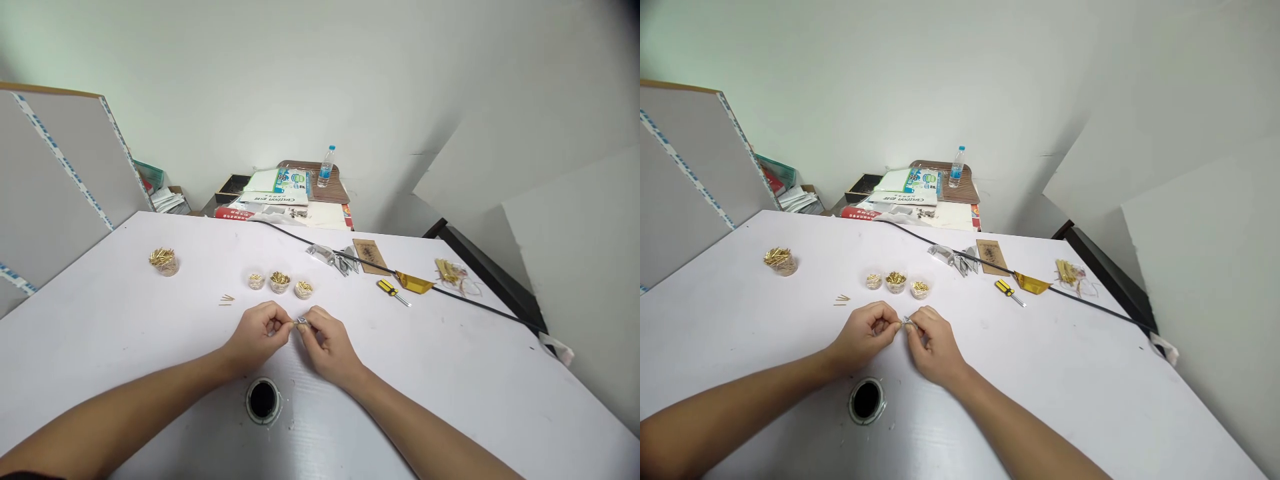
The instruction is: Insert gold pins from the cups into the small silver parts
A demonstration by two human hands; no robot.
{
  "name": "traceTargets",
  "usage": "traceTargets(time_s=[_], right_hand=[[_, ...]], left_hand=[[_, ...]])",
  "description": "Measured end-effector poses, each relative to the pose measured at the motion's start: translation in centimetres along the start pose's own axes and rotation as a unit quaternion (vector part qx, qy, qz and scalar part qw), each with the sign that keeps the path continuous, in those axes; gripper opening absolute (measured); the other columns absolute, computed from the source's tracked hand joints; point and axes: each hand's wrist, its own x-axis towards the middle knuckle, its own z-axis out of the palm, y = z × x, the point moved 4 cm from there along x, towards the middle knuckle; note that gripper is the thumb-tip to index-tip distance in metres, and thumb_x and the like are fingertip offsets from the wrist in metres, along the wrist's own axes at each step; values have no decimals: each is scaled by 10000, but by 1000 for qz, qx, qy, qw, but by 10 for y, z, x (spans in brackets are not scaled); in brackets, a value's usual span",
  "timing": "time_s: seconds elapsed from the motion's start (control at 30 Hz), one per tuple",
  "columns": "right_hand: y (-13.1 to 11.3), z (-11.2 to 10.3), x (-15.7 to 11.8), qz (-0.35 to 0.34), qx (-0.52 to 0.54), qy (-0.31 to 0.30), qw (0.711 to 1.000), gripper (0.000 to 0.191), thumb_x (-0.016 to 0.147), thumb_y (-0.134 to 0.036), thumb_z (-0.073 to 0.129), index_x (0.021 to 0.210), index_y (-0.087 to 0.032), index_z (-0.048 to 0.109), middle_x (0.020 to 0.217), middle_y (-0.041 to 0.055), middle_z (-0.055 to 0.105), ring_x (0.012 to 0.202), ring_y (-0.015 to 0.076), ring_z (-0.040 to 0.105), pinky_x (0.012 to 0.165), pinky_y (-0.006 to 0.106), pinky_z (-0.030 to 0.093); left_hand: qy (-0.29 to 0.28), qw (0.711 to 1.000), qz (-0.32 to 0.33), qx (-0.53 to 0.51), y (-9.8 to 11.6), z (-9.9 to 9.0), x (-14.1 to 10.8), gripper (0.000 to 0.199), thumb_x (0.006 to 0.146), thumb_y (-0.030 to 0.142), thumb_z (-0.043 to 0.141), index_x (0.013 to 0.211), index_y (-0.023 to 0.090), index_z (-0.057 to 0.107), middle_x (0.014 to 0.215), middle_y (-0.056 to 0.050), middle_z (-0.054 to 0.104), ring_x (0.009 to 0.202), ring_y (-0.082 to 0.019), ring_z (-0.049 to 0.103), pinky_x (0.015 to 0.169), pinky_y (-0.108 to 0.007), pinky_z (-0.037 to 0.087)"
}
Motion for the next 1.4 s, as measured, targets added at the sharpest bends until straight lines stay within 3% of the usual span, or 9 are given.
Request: traceTargets(time_s=[1.1, 1.4], right_hand=[[4, 0, 0, 13, 2, -16, 1000, 241, 954, -241, 457, 718, -197, 483, 694, 32, 520, 685, 178, 465, 625, 321, 359], [2, 0, 0, 7, -6, -20, 1000, 257, 947, -218, 464, 695, -201, 420, 681, 21, 486, 683, 176, 458, 631, 316, 353]], left_hand=[[10, 1000, -3, 1, -6, 4, -1, 128, 859, 240, 609, 757, 165, 626, 683, 16, 552, 609, -104, 472, 574, -232, 393], [3, 1000, 5, 11, -3, 2, -1, 114, 843, 217, 597, 742, 167, 611, 668, 20, 546, 608, -104, 465, 590, -234, 386]])
